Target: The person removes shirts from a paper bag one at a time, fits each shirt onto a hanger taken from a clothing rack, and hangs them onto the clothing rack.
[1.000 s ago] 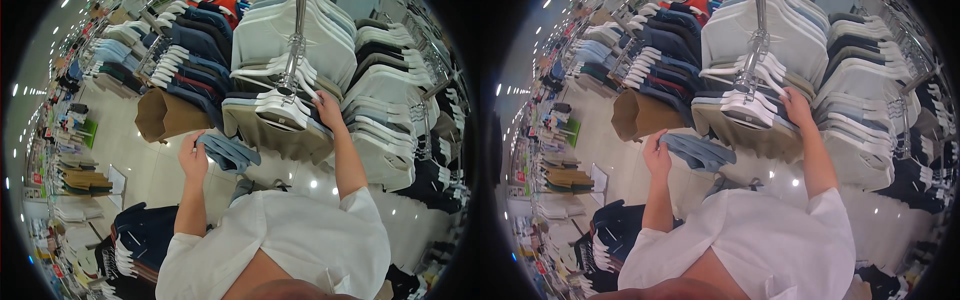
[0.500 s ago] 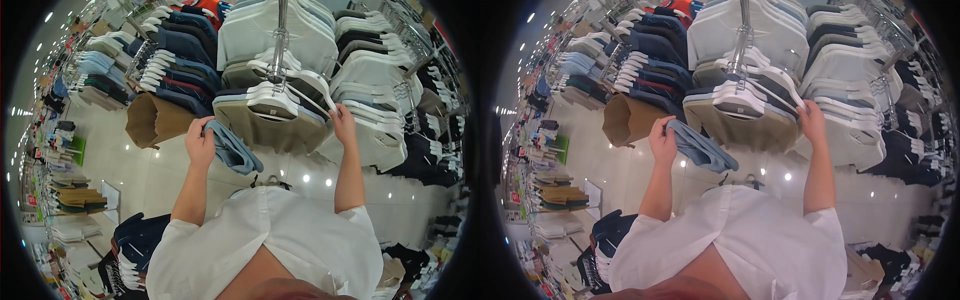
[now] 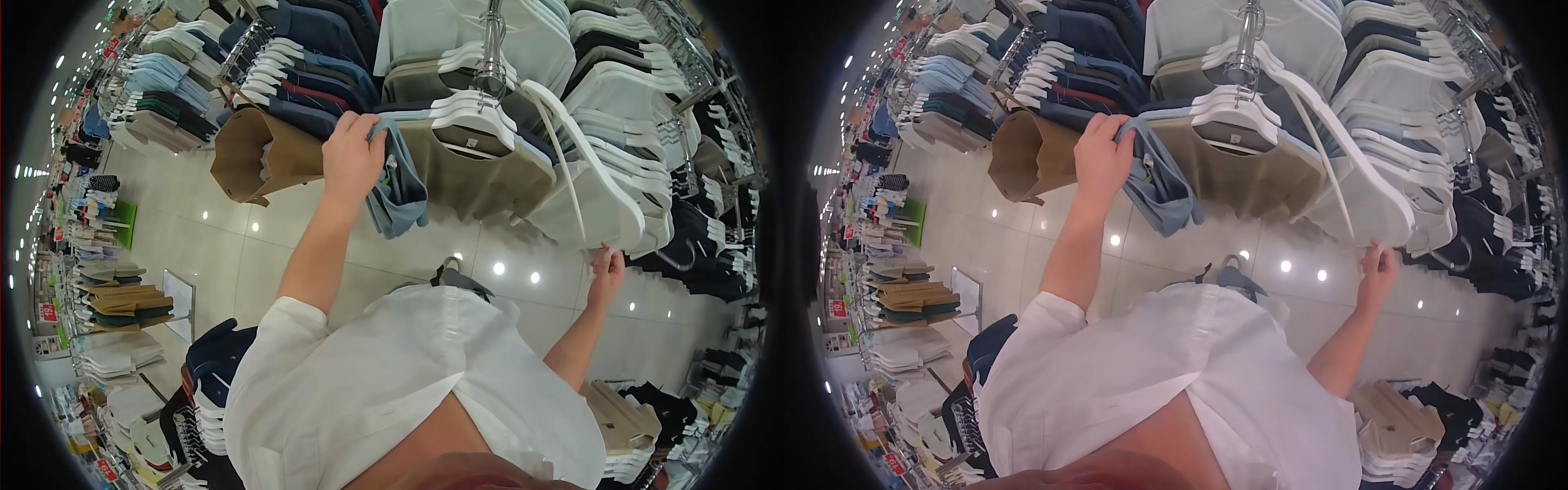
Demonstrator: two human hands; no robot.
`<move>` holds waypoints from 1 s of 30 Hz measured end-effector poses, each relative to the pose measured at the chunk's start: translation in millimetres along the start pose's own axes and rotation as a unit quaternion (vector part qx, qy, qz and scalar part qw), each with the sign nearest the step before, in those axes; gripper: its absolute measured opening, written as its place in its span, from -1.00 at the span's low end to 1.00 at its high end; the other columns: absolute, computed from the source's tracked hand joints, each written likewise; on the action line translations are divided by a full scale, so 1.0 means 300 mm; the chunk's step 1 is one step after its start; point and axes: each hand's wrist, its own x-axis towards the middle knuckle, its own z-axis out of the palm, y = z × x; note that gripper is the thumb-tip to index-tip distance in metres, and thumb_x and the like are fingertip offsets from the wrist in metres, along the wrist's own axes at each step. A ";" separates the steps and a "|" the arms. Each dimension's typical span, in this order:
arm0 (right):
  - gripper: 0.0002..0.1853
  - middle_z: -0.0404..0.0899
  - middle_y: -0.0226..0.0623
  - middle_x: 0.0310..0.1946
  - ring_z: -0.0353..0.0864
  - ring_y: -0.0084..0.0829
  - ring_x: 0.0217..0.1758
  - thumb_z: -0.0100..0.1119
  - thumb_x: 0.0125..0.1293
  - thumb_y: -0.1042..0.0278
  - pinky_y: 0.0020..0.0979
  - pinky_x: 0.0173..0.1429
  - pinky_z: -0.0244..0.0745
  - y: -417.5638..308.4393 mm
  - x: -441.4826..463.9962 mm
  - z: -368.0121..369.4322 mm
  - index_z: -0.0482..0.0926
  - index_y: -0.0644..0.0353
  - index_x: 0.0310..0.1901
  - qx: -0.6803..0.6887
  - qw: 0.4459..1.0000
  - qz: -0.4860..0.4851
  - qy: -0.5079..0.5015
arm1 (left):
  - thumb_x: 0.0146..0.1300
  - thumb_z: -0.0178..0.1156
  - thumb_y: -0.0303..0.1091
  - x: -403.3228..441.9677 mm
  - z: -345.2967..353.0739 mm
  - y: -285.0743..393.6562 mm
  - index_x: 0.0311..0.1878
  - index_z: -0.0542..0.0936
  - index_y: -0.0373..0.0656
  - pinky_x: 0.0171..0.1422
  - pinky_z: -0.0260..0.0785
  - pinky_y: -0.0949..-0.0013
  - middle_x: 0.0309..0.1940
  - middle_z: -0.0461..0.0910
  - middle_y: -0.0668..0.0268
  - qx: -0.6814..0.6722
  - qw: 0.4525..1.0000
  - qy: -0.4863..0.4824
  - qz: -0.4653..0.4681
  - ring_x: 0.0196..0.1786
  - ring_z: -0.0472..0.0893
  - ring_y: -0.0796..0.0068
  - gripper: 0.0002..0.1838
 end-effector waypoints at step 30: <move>-0.71 0.63 -0.42 -0.37 0.53 -0.61 -0.32 0.34 0.52 0.25 -0.41 -0.19 0.48 -0.354 -0.308 0.570 0.68 0.25 0.12 -0.034 0.946 0.011 -0.322 | 0.24 0.41 -0.35 -0.039 -0.205 0.351 0.07 0.78 -0.16 0.06 0.46 0.17 -0.18 0.66 0.22 -0.109 0.946 -0.193 0.238 -0.17 0.62 0.14 -0.68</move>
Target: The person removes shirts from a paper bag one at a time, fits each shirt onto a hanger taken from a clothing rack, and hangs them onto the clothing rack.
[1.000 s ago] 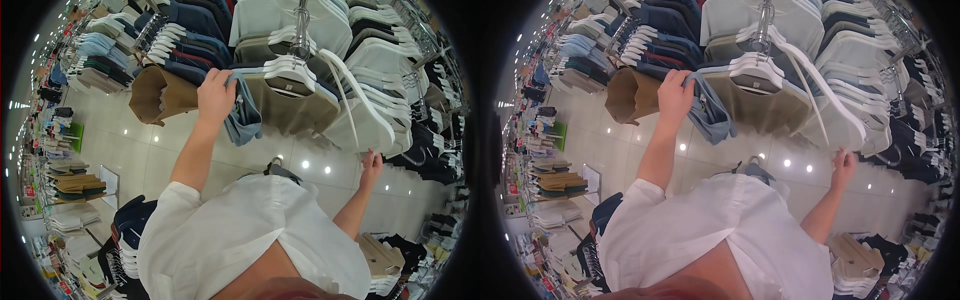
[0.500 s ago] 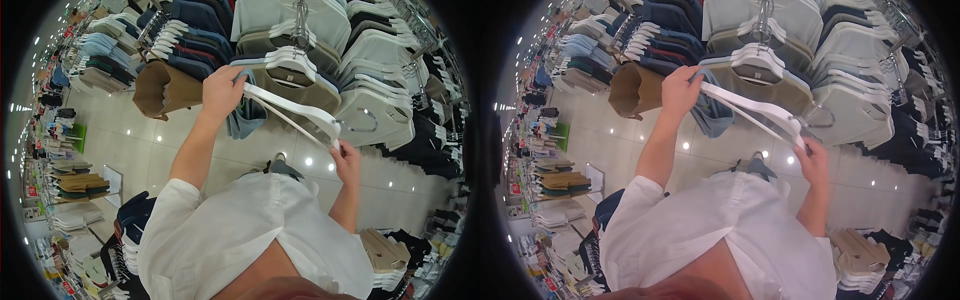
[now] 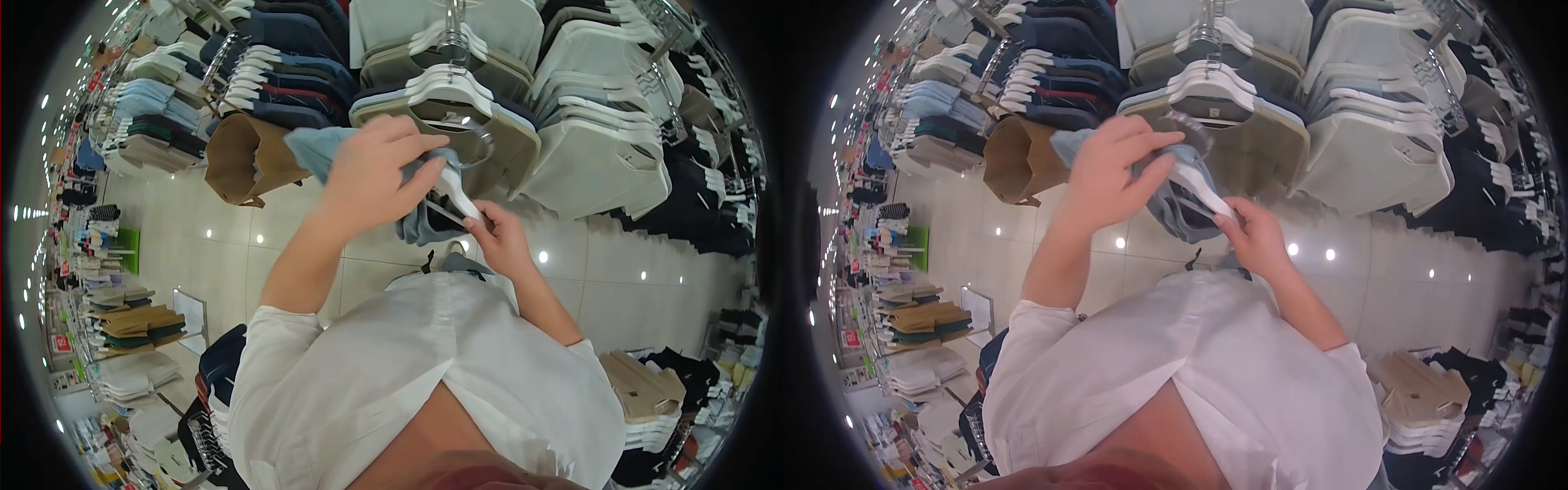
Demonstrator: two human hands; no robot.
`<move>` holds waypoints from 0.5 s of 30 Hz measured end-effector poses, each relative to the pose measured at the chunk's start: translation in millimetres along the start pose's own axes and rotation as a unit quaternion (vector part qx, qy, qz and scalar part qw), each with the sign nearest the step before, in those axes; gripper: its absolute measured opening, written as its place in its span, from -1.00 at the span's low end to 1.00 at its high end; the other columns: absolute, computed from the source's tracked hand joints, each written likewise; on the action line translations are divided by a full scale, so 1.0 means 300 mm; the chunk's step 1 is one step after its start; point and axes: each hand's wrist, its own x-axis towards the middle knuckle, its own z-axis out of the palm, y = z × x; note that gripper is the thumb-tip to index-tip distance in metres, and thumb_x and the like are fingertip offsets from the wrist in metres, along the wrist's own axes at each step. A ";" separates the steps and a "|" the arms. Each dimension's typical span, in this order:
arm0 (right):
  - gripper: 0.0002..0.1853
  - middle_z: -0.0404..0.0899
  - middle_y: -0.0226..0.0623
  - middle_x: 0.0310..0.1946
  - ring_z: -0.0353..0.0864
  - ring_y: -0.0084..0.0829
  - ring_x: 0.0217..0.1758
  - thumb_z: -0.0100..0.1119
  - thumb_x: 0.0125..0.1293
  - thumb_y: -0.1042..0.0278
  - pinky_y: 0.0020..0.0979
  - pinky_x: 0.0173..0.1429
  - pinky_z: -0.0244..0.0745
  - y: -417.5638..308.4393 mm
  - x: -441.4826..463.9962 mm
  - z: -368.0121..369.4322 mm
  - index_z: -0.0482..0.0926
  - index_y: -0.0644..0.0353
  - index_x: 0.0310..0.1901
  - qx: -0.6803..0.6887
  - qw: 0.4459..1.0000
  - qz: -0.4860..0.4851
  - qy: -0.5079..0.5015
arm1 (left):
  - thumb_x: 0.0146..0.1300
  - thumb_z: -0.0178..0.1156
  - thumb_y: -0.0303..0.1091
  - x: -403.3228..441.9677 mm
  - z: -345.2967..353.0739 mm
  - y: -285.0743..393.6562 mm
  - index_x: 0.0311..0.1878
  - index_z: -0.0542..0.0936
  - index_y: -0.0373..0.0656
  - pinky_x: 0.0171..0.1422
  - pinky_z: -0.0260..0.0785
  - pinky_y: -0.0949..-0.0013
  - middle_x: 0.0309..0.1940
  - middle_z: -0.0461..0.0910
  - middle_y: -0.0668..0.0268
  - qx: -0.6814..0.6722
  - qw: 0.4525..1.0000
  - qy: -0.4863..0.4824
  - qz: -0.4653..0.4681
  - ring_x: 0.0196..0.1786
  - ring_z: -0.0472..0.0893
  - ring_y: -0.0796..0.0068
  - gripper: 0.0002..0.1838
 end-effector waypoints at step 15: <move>-0.75 0.51 -0.27 -0.20 0.62 -0.21 -0.05 0.34 0.41 0.39 -0.24 0.02 0.54 0.093 0.087 -0.236 0.77 0.01 0.09 -0.271 0.952 -0.067 -0.128 | -0.02 0.51 -0.37 -0.011 -0.019 -0.179 -0.04 0.74 0.00 -0.15 0.47 0.15 -0.34 0.62 0.33 0.097 0.992 -0.060 0.061 -0.22 0.64 0.17 -0.61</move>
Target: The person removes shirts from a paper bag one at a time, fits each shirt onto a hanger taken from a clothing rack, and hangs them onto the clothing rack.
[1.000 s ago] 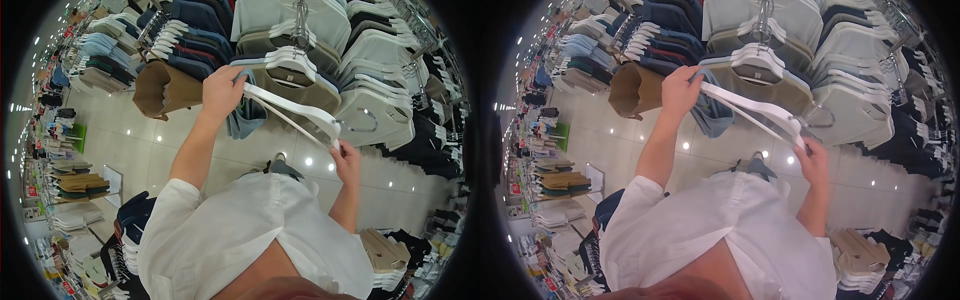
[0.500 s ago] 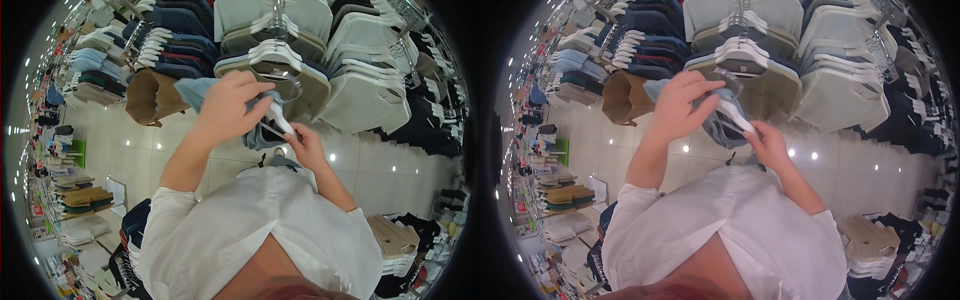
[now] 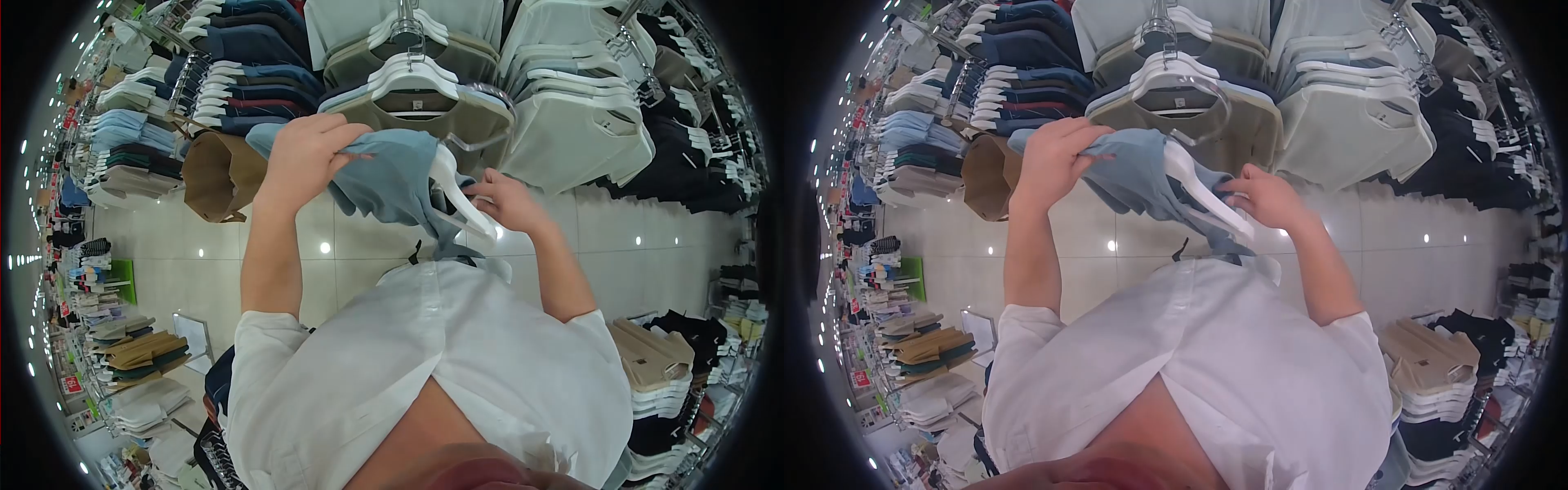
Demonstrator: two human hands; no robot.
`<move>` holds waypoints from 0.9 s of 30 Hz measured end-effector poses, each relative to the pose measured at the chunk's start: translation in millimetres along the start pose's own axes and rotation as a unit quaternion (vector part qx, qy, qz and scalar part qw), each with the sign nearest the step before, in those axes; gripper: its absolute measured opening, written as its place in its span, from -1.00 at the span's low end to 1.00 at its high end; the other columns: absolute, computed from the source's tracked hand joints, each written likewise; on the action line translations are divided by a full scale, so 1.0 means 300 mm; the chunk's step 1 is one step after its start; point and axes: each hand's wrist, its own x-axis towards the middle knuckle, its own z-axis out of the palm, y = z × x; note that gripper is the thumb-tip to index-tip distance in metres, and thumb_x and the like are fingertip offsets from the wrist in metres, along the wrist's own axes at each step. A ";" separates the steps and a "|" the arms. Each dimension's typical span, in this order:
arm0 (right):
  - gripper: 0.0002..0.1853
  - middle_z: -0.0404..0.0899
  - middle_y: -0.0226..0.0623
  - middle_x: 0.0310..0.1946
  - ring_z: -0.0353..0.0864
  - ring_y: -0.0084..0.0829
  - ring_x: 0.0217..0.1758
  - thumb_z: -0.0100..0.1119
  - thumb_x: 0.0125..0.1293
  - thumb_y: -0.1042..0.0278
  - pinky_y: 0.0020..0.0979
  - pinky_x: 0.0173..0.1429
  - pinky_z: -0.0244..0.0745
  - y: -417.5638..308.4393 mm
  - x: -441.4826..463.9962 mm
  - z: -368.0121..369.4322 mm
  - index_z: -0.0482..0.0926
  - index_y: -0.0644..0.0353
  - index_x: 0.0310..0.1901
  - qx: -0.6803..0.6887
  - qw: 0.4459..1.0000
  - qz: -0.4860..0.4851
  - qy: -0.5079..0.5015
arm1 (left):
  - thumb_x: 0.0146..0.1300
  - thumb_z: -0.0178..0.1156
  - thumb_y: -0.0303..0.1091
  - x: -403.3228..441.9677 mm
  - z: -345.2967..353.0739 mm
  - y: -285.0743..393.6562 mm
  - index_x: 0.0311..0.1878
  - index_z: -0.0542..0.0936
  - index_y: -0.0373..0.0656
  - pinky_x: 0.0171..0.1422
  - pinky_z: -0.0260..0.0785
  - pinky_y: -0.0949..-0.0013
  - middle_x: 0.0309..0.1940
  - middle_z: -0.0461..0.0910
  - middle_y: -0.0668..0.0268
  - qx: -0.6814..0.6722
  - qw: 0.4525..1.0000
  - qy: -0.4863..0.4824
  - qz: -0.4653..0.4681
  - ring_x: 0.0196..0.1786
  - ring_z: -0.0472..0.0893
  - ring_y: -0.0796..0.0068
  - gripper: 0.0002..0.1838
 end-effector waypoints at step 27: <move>-0.75 0.66 -0.26 -0.24 0.70 -0.26 -0.17 0.54 0.24 0.40 -0.26 -0.04 0.58 0.002 0.062 -0.090 0.68 0.18 -0.09 0.002 0.993 -0.008 0.118 | 0.15 0.52 -0.21 -0.138 0.125 -0.060 -0.09 0.79 -0.01 -0.19 0.47 0.18 -0.35 0.66 0.33 0.004 0.972 0.104 -0.210 -0.25 0.67 0.19 -0.74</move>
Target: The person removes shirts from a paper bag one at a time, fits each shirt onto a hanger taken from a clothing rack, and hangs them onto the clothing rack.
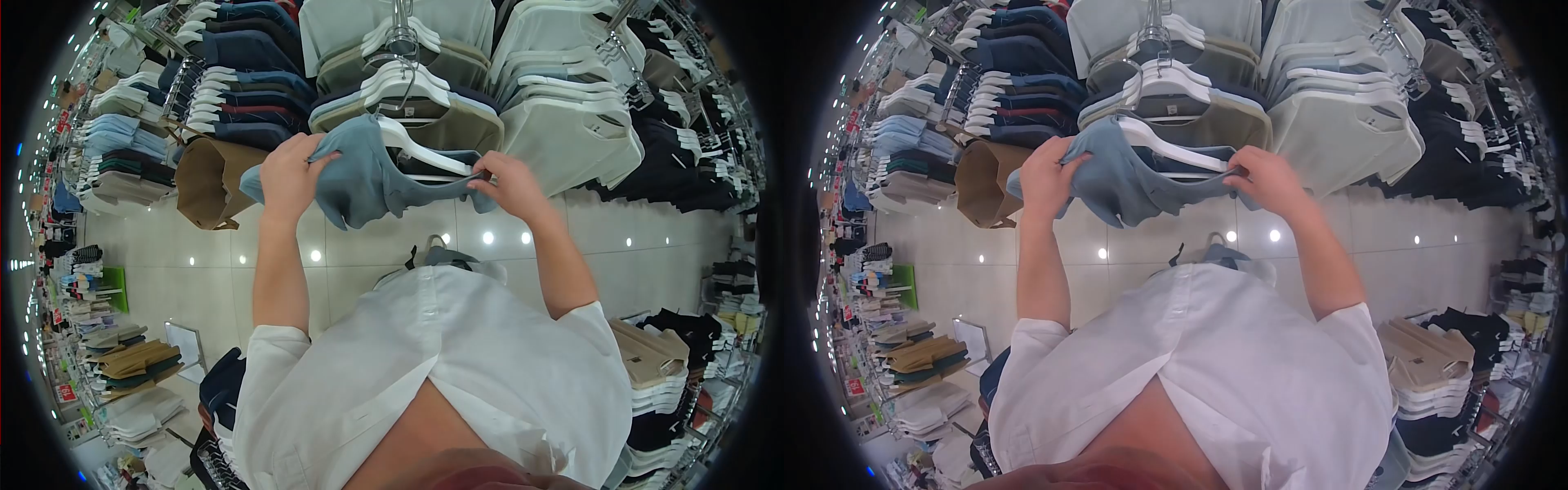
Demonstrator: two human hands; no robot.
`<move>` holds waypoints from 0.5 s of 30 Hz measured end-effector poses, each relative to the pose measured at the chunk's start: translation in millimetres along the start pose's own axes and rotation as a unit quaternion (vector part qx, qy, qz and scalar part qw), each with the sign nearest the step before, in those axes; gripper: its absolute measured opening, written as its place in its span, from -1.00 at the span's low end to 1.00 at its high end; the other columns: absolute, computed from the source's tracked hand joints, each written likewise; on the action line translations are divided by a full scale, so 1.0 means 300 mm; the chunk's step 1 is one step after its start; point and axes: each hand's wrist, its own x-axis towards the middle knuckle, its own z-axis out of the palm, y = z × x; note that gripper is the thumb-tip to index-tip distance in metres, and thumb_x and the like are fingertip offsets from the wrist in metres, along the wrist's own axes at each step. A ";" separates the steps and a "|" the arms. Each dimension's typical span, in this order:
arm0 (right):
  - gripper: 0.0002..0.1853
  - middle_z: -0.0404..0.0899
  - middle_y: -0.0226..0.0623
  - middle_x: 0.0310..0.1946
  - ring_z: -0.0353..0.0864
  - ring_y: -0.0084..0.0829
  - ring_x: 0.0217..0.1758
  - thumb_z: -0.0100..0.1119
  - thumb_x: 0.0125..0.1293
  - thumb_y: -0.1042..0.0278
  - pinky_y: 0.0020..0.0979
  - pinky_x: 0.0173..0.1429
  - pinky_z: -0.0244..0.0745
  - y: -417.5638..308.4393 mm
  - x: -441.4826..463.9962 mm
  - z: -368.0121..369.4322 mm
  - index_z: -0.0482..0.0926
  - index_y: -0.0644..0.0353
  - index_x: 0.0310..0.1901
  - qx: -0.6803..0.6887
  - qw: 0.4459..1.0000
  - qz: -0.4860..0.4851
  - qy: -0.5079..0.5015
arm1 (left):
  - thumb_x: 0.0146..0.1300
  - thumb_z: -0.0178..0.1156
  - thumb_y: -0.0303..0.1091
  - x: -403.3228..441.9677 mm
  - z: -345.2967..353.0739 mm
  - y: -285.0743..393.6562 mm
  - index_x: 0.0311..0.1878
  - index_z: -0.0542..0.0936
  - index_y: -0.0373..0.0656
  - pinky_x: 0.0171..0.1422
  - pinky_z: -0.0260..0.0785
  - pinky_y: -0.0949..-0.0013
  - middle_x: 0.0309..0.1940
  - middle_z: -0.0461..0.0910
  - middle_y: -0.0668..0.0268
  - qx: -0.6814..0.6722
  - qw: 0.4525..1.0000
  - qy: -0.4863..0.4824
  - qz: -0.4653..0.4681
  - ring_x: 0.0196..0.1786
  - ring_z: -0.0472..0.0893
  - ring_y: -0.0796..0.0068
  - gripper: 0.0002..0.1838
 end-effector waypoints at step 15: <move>-0.32 0.67 -0.05 0.25 0.66 -0.10 0.26 0.49 0.30 0.45 -0.22 0.37 0.48 0.043 -0.022 0.003 0.50 0.18 0.46 0.122 0.992 0.024 0.033 | 0.19 0.50 -0.23 -0.020 0.004 -0.005 -0.09 0.77 -0.10 -0.16 0.46 0.20 -0.33 0.66 0.26 -0.059 0.997 0.009 -0.057 -0.25 0.65 0.12 -0.74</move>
